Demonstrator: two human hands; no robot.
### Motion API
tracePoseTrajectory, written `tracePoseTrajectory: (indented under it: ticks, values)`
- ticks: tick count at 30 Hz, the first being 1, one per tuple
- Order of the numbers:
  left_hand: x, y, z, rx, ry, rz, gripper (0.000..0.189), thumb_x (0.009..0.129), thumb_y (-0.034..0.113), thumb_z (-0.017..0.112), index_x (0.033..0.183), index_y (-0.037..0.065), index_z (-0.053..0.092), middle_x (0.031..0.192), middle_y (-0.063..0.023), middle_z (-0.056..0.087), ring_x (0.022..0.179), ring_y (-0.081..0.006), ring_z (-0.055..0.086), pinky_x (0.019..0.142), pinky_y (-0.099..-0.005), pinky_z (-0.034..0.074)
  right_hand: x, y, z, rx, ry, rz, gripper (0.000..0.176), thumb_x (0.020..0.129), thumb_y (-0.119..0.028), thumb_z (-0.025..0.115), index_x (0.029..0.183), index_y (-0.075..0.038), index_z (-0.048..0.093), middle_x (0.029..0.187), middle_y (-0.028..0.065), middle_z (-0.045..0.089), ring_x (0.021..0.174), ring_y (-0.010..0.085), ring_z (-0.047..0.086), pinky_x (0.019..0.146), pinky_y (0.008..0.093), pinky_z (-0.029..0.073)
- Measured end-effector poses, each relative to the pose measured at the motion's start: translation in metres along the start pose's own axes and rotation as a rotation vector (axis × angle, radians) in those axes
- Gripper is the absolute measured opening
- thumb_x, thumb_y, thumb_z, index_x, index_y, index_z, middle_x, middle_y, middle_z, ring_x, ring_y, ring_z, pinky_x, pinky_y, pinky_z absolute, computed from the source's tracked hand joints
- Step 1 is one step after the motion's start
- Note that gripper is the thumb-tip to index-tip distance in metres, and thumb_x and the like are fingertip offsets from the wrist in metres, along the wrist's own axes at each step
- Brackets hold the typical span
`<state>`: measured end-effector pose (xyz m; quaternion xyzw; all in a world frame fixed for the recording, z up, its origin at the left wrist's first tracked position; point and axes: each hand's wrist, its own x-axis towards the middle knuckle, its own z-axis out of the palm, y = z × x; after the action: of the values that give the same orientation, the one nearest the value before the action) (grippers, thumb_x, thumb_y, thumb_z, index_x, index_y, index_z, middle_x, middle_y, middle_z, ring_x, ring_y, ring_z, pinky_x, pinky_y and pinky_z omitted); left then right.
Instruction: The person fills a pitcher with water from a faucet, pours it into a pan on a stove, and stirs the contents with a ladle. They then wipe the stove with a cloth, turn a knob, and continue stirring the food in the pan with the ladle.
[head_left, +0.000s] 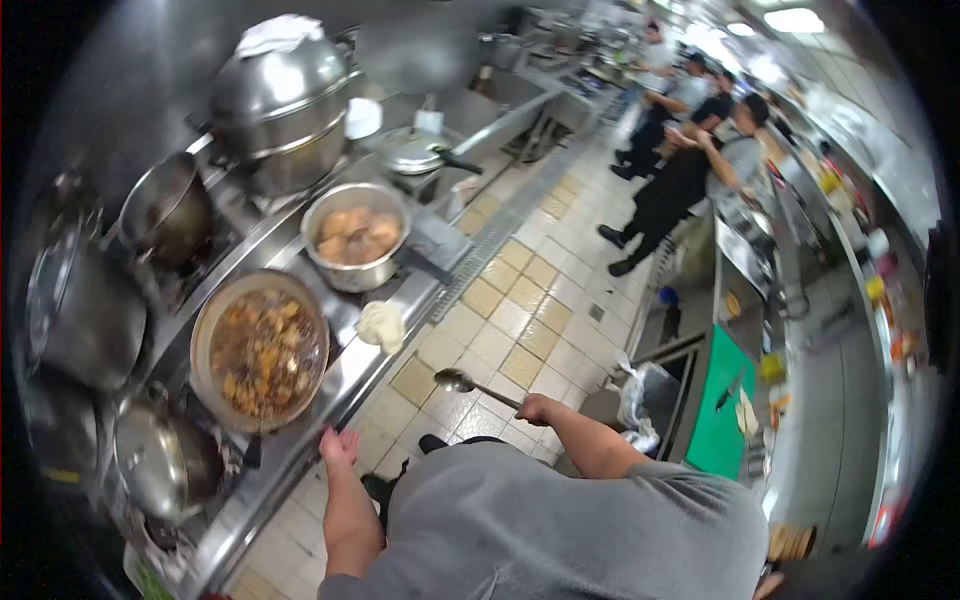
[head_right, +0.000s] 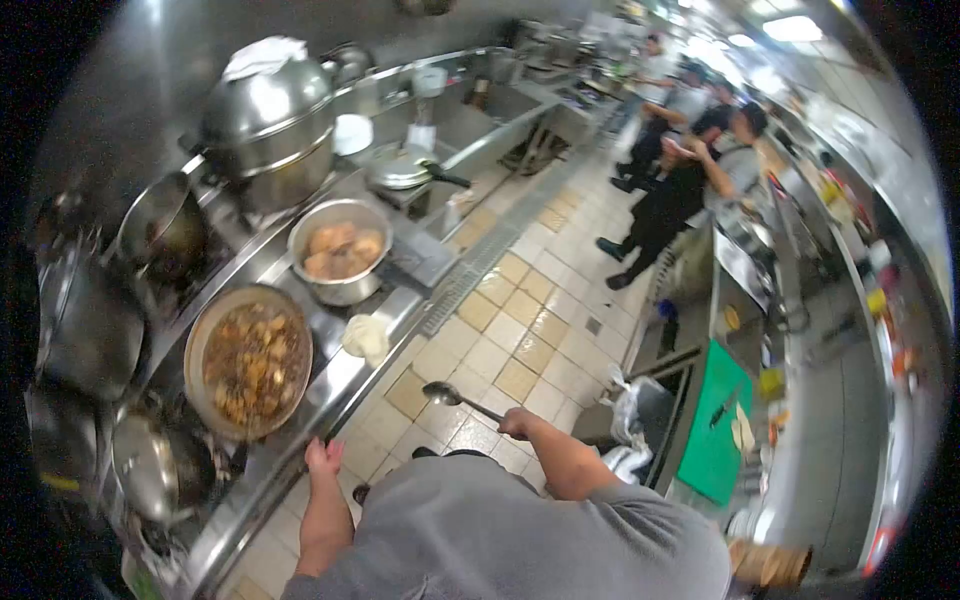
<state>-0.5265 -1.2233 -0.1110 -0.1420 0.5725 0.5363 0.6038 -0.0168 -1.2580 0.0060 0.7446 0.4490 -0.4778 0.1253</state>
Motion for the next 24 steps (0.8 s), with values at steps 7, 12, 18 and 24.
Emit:
tracePoseTrajectory:
  ticks: [7, 12, 18, 24]
  values:
    - [0.066, -0.025, -0.013, -0.589, -0.001, 0.039, 0.043, 0.098, 0.026, 0.041, 0.136, 0.004, 0.043, 0.136, -0.0079, 0.050, 0.119, -0.0243, 0.052, 0.102, -0.0425, 0.044, -0.052, -0.035, -0.009, -0.131, -0.032, -0.091, 0.044, 0.086, -0.036, 0.064, 0.063, 0.001, 0.063, 0.055, 0.0133, 0.057, 0.046, 0.0244, 0.053, 0.048, 0.0411, 0.044]
    - [0.027, -0.018, -0.009, -0.635, -0.250, 0.037, 0.048, 0.100, 0.030, 0.037, 0.138, 0.001, 0.038, 0.147, -0.0140, 0.037, 0.138, -0.0323, 0.035, 0.114, -0.0520, 0.030, -0.024, -0.022, 0.010, -0.242, -0.079, -0.136, 0.039, 0.086, -0.035, 0.066, 0.068, 0.000, 0.065, 0.058, 0.0126, 0.057, 0.047, 0.0233, 0.052, 0.048, 0.0387, 0.044]
    - [0.016, 0.015, -0.039, 0.092, 0.013, -0.077, 0.043, 0.100, 0.033, 0.049, 0.134, 0.006, 0.046, 0.134, -0.0082, 0.054, 0.120, -0.0323, 0.053, 0.096, -0.0493, 0.044, -0.020, -0.052, 0.027, 0.079, -0.058, 0.176, 0.029, 0.087, -0.029, 0.067, 0.076, -0.003, 0.064, 0.057, 0.0076, 0.054, 0.046, 0.0184, 0.048, 0.044, 0.0373, 0.036]
    - [0.007, 0.015, -0.083, 0.197, 0.195, 0.029, 0.027, 0.093, 0.033, 0.060, 0.110, 0.011, 0.060, 0.100, -0.0020, 0.064, 0.090, -0.0249, 0.061, 0.073, -0.0421, 0.048, -0.019, -0.032, 0.031, -0.033, -0.148, 0.055, 0.031, 0.087, -0.023, 0.070, 0.065, -0.004, 0.058, 0.057, 0.0054, 0.052, 0.044, 0.0183, 0.047, 0.042, 0.0380, 0.034]
